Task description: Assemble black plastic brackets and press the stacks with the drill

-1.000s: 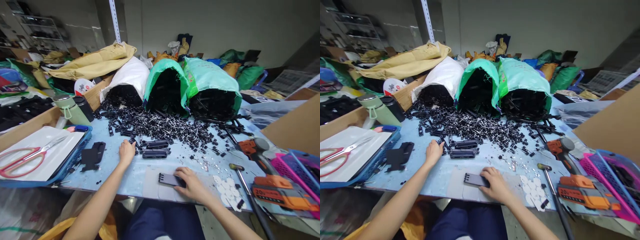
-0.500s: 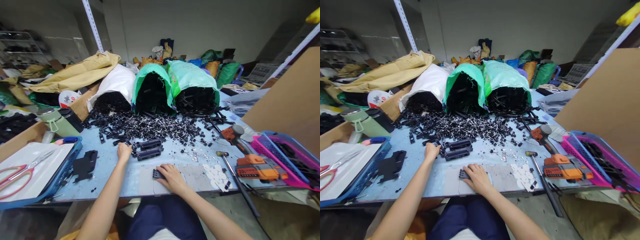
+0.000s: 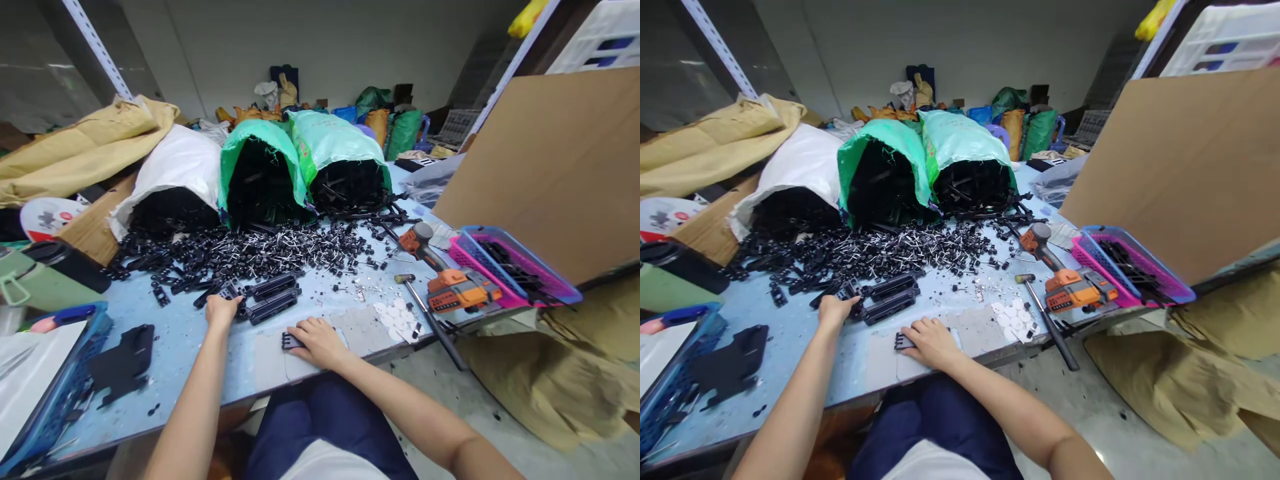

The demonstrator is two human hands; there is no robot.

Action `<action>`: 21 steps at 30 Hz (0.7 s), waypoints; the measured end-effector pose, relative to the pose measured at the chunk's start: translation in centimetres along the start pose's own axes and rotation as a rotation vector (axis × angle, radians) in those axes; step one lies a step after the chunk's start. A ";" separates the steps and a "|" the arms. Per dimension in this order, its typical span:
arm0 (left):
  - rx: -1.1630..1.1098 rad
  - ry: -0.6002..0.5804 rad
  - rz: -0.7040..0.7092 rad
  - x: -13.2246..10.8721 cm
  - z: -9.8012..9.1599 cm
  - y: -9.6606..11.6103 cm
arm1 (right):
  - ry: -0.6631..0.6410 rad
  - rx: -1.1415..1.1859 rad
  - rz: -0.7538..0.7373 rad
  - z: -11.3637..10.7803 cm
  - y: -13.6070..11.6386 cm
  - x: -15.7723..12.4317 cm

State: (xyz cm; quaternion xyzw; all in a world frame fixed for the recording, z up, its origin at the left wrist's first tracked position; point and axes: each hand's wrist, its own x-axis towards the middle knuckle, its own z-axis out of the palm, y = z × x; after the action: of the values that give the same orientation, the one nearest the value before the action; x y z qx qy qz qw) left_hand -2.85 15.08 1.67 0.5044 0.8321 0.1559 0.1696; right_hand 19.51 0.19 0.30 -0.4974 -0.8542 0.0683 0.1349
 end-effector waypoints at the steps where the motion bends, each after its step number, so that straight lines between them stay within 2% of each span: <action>1: 0.027 -0.057 -0.022 0.1 -0.3 -0.2 | 0.001 0.000 -0.001 0.1 0.0 0.0; 3: 0.077 -0.128 -0.033 -0.2 -0.9 -0.8 | 0.002 0.005 -0.001 0.2 0.1 0.0; 4: 0.087 -0.104 -0.010 -0.7 -1.2 -1.2 | 0.000 0.011 -0.001 0.3 0.2 0.0; 7: 0.031 0.125 0.173 -3.4 -2.2 -2.4 | -0.006 0.080 -0.007 0.1 0.4 -0.1; 8: -0.005 0.166 0.247 -4.8 -2.4 -2.6 | 0.006 0.138 0.004 0.0 0.5 0.0; 10: -0.101 0.119 0.388 -7.7 -2.6 -2.6 | 0.068 0.348 0.075 -0.4 0.6 0.1; 12: -0.246 -0.006 0.465 -10.6 -2.3 -2.0 | 0.137 0.698 0.208 -0.8 0.7 0.5; 14: -0.442 -0.163 0.497 -13.1 -1.6 -1.1 | 0.149 1.107 0.336 -1.0 0.5 1.0; 16: -0.623 -0.280 0.497 -14.7 -0.6 -0.2 | 0.134 1.418 0.414 -1.1 0.3 1.2; 18: -0.696 -0.294 0.504 -15.5 0.0 0.5 | 0.125 1.537 0.407 -1.4 0.1 1.0; 21: -0.673 -0.237 0.601 -15.6 0.0 0.8 | 0.071 1.467 0.221 -2.3 0.0 0.2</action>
State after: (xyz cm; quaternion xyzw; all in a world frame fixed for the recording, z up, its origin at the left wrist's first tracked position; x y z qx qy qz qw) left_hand 4.53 1.51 4.01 0.6546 0.5272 0.4007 0.3648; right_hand 20.12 0.36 2.55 -0.3645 -0.5294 0.6183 0.4522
